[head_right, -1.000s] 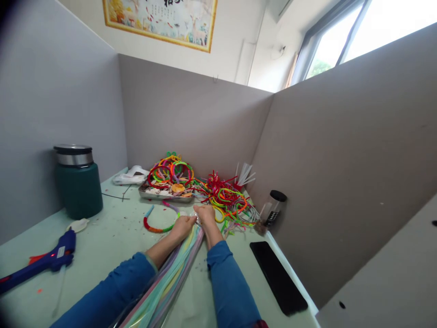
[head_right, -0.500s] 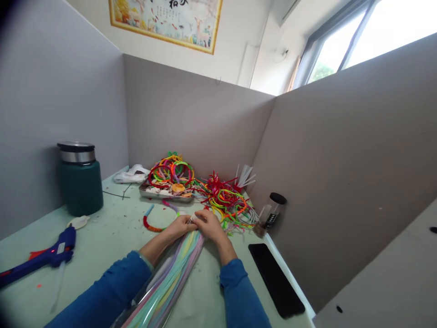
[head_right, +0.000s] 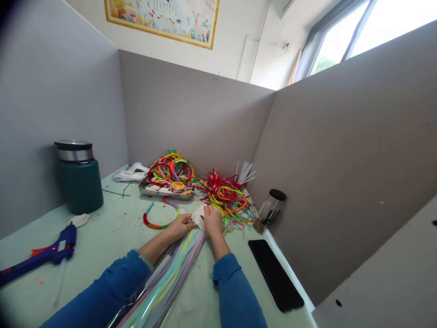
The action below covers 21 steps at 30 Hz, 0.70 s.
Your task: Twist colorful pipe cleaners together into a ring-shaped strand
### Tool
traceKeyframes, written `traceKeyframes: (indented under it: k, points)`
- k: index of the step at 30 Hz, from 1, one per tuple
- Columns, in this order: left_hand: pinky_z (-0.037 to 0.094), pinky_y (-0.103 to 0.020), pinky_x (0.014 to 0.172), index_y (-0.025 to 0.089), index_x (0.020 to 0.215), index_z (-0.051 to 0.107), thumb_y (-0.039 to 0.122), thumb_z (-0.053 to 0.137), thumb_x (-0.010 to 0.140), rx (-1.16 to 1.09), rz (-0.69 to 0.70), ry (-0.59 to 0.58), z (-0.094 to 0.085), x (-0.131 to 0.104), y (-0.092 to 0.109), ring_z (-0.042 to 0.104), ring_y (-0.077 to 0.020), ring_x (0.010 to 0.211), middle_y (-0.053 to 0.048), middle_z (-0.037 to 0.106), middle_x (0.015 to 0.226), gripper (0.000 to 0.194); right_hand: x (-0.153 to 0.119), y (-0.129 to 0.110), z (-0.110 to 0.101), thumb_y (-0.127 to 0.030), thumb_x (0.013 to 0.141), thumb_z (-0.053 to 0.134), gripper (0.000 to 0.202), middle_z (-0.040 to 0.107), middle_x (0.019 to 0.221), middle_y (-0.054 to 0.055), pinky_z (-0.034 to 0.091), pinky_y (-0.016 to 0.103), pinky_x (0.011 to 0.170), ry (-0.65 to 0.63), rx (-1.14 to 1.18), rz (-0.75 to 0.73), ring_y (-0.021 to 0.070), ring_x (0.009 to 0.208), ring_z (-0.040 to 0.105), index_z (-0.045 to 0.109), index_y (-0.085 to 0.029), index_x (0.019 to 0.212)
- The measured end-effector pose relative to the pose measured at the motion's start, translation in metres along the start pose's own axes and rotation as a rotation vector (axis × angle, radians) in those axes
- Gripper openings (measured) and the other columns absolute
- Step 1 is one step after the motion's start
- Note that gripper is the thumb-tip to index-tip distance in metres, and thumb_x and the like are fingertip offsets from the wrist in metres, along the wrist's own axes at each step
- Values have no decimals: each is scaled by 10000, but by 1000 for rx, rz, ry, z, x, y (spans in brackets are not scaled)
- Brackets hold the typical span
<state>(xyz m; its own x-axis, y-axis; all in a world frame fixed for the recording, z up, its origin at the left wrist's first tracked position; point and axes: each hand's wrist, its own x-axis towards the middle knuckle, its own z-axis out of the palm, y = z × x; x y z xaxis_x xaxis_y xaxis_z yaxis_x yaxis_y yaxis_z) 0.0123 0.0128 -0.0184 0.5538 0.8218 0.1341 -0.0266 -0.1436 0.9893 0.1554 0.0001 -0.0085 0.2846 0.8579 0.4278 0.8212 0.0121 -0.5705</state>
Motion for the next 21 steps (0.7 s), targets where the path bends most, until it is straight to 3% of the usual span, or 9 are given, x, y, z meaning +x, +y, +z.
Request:
traceKeyframes:
  k: [3, 6, 10, 15, 17, 21]
  points:
    - [377, -217, 593, 107, 807, 633, 206, 572, 582, -52, -28, -33, 2, -3, 4, 495, -130, 646, -1, 580, 687, 253, 7, 11, -2, -424, 854, 376, 425, 556, 567, 7, 308, 235, 522, -26, 210, 67, 138, 558, 470, 600, -165, 603]
    - [389, -222, 595, 114, 893, 642, 191, 585, 586, -97, -43, -21, 1, -4, 8, 508, -128, 633, -3, 597, 706, 322, 7, 14, -7, -479, 815, 426, 393, 598, 667, 7, 358, 225, 556, -135, 472, -1, 142, 619, 504, 639, -159, 731]
    - [406, -236, 618, 120, 998, 630, 188, 604, 607, -97, -49, -34, -2, -5, 11, 539, -140, 648, -13, 625, 735, 397, 6, 11, -17, -458, 765, 511, 355, 614, 688, 23, 368, 232, 560, -215, 499, -3, 144, 620, 510, 658, -135, 767]
    - [426, -259, 716, 112, 1057, 614, 185, 599, 650, -87, 38, -155, -4, -3, 9, 577, -166, 772, -42, 658, 855, 413, 12, 17, -25, -427, 694, 594, 355, 620, 680, 38, 362, 232, 517, -318, 647, 150, 132, 559, 498, 666, -101, 814]
    - [431, -266, 727, 112, 1081, 602, 175, 606, 645, -8, 63, -108, -5, 0, 7, 579, -172, 799, -54, 660, 901, 440, 12, 18, -25, -426, 684, 601, 362, 620, 675, 41, 352, 227, 503, -315, 651, 183, 130, 550, 494, 666, -94, 813]
    - [453, -277, 710, 148, 1286, 450, 153, 629, 630, 168, 111, 55, -6, 2, 4, 587, -158, 784, -84, 635, 1050, 680, 10, 12, -23, -466, 750, 529, 378, 609, 652, 28, 309, 216, 495, -200, 458, 50, 125, 557, 481, 664, -113, 740]
